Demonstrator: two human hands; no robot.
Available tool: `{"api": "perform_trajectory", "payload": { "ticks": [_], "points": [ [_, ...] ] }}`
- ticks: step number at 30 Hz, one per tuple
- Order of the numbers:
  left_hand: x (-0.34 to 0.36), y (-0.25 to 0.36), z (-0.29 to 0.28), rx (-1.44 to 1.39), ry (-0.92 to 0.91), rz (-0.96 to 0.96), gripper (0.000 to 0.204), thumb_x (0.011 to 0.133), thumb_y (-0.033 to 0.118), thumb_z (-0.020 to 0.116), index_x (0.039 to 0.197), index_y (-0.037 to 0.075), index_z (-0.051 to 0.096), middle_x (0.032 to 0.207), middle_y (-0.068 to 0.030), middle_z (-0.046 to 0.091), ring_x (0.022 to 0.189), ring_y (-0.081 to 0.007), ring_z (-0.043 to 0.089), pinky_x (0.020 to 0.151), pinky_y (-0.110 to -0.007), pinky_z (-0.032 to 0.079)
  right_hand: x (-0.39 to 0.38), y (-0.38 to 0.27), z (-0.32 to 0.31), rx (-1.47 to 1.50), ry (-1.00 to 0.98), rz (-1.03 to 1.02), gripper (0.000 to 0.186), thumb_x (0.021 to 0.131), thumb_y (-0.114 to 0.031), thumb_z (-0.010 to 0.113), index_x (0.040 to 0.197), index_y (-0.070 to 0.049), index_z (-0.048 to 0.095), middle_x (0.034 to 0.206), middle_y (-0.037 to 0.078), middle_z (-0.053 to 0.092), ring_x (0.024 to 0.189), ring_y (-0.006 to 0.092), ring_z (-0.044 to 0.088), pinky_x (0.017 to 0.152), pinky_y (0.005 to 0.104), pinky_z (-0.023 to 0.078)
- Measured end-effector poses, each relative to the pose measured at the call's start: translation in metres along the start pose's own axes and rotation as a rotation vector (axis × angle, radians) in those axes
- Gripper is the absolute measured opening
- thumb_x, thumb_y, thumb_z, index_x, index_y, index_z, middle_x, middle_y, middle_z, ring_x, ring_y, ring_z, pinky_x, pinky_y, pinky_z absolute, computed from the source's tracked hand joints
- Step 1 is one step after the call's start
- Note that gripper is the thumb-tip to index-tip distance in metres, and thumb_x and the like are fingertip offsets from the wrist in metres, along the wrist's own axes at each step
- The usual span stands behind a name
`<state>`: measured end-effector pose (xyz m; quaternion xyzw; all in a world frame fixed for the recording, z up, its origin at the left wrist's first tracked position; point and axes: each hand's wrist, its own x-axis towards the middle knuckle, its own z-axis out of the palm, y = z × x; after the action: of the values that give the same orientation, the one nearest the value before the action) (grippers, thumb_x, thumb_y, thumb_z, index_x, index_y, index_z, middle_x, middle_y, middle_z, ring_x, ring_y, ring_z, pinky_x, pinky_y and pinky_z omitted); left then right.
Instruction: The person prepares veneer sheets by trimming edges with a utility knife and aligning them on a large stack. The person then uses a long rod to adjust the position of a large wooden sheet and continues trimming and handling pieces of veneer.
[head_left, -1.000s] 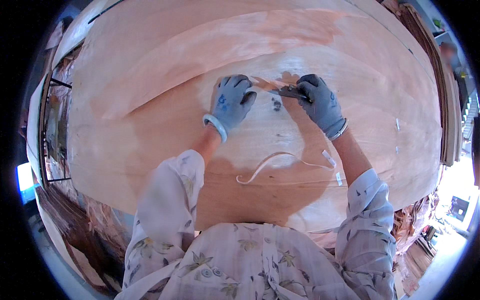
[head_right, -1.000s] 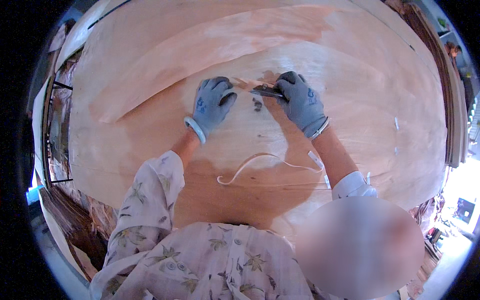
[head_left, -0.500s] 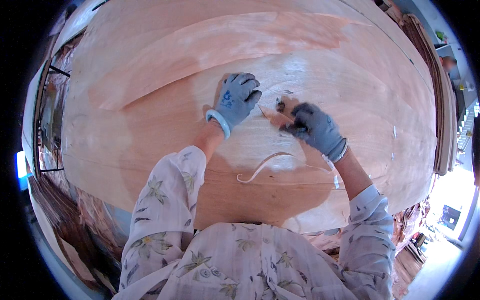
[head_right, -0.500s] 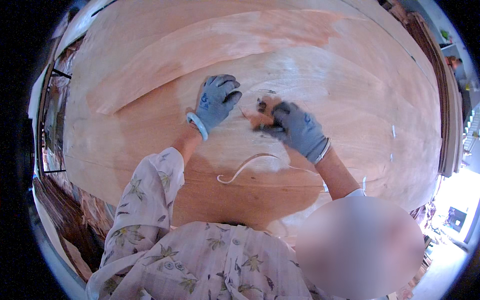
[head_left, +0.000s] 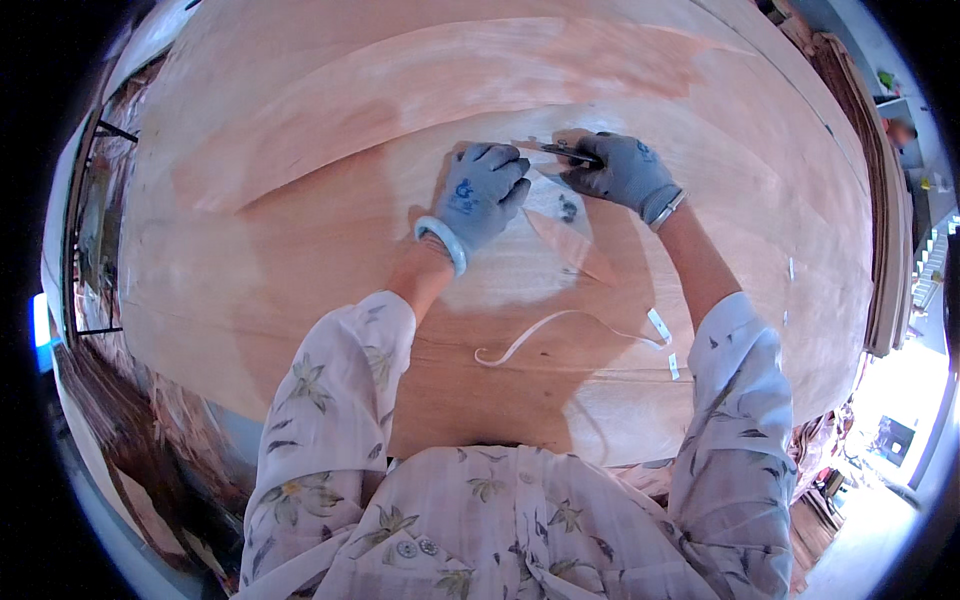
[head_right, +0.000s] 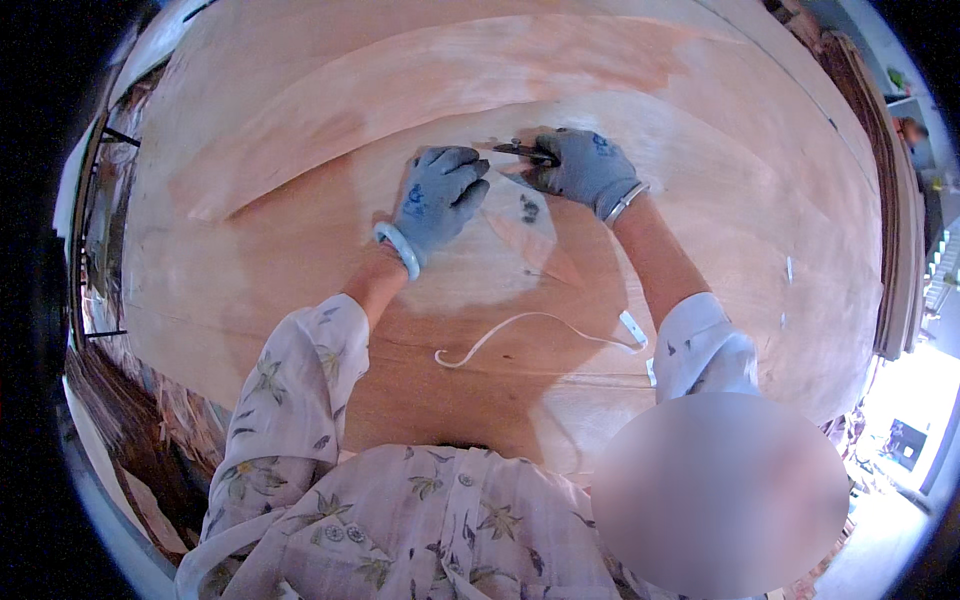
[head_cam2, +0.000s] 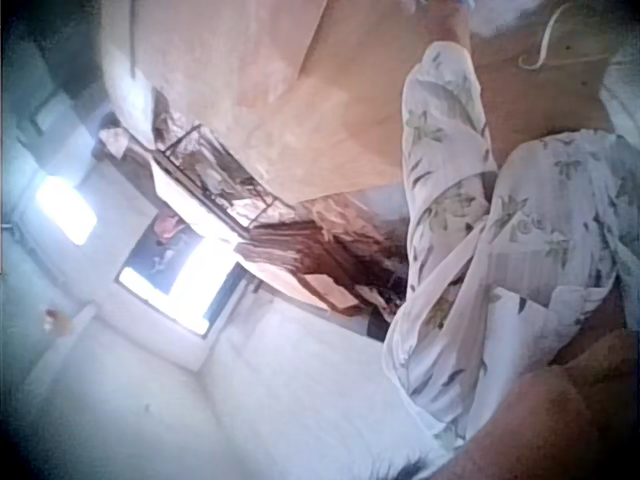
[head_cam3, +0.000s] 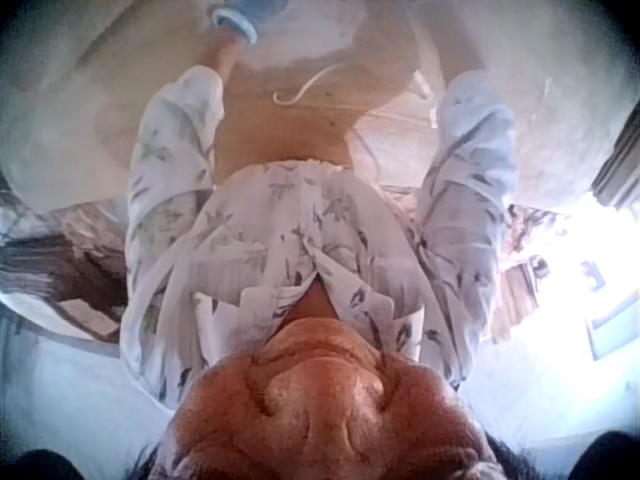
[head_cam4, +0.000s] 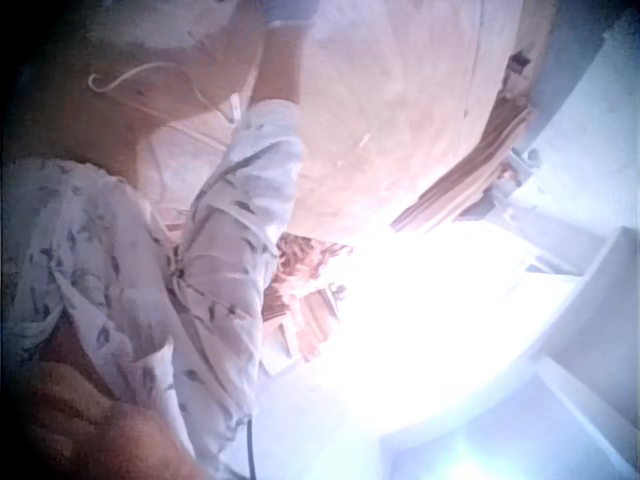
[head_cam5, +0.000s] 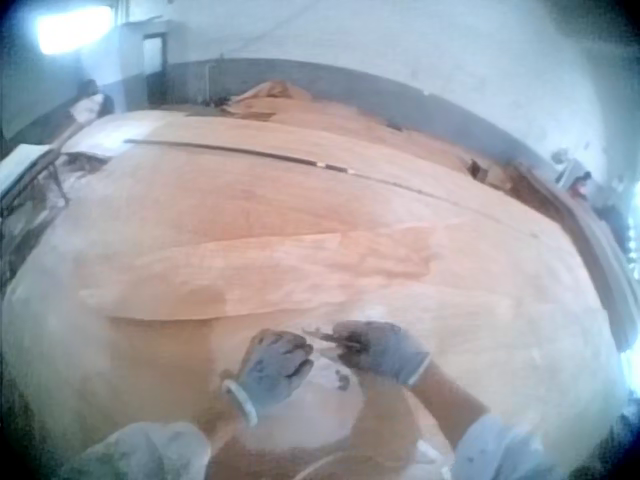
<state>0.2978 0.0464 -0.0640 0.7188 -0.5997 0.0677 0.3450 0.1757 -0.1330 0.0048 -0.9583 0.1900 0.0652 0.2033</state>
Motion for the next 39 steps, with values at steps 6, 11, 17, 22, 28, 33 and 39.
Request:
{"api": "perform_trajectory", "payload": {
  "ticks": [6,11,17,22,28,33,39],
  "points": [
    [-0.001,0.001,0.006,0.132,-0.025,0.042,0.019,0.078,0.019,0.06,0.092,0.008,0.066,0.102,-0.0069,0.062,0.095,-0.0269,0.056,0.084,-0.041,0.042,0.011,-0.005,-0.007,-0.036,0.019,-0.087,0.027,0.076,-0.028,0.064,0.086,-0.003,0.062,0.082,0.019,0.063,0.074,0.0354,0.059,0.066,0.0387,0.047],
    [-0.001,0.001,0.007,0.209,-0.138,0.028,0.023,0.082,0.024,0.055,0.098,0.01,0.065,0.108,-0.0042,0.06,0.102,-0.023,0.053,0.084,-0.041,0.04,-0.004,-0.025,-0.016,0.181,-0.112,0.08,0.023,0.077,-0.021,0.063,0.089,-0.001,0.061,0.071,0.013,0.061,0.062,0.024,0.055,0.061,0.0339,0.046],
    [-0.005,-0.003,-0.007,0.084,-0.045,-0.014,0.018,0.077,0.017,0.061,0.092,0.008,0.065,0.102,-0.0079,0.063,0.095,-0.0263,0.056,0.085,-0.041,0.042,-0.088,-0.077,0.003,0.849,-0.426,0.113,0.041,0.081,-0.025,0.068,0.113,0.0,0.06,0.094,0.006,0.063,0.084,0.0135,0.057,0.077,0.029,0.048],
    [0.001,0.001,-0.004,0.017,-0.056,-0.035,0.02,0.082,0.02,0.055,0.095,0.01,0.066,0.106,-0.0045,0.062,0.101,-0.0218,0.055,0.091,-0.037,0.038,-0.128,-0.058,0.029,0.532,-0.1,-0.049,0.033,0.08,-0.028,0.067,0.104,-0.005,0.063,0.093,0.014,0.063,0.087,0.027,0.06,0.078,0.0344,0.048],
    [0.0,-0.003,0.006,0.009,-0.017,-0.024,0.018,0.079,0.019,0.057,0.093,0.009,0.065,0.103,-0.0052,0.062,0.098,-0.024,0.055,0.09,-0.038,0.039,-0.127,-0.023,0.057,0.09,0.289,0.147,0.032,0.078,-0.025,0.064,0.099,-0.002,0.056,0.092,0.021,0.053,0.087,0.0385,0.054,0.072,0.0448,0.047],
    [0.001,0.002,0.003,-0.004,-0.021,-0.015,0.018,0.078,0.016,0.06,0.094,0.008,0.064,0.103,-0.0076,0.062,0.097,-0.0278,0.055,0.087,-0.039,0.041,-0.125,-0.014,0.064,0.098,0.175,0.179,0.037,0.077,-0.025,0.066,0.105,-0.003,0.054,0.098,0.021,0.052,0.088,0.0379,0.054,0.075,0.0441,0.047],
    [-0.001,0.0,0.002,-0.014,-0.015,-0.033,0.018,0.079,0.017,0.058,0.093,0.01,0.064,0.102,-0.0055,0.062,0.097,-0.0256,0.054,0.088,-0.038,0.039,-0.127,-0.026,0.06,0.199,0.332,0.151,0.033,0.074,-0.026,0.071,0.093,-0.002,0.059,0.091,0.018,0.054,0.09,0.0357,0.053,0.076,0.0404,0.047]
  ]
}}
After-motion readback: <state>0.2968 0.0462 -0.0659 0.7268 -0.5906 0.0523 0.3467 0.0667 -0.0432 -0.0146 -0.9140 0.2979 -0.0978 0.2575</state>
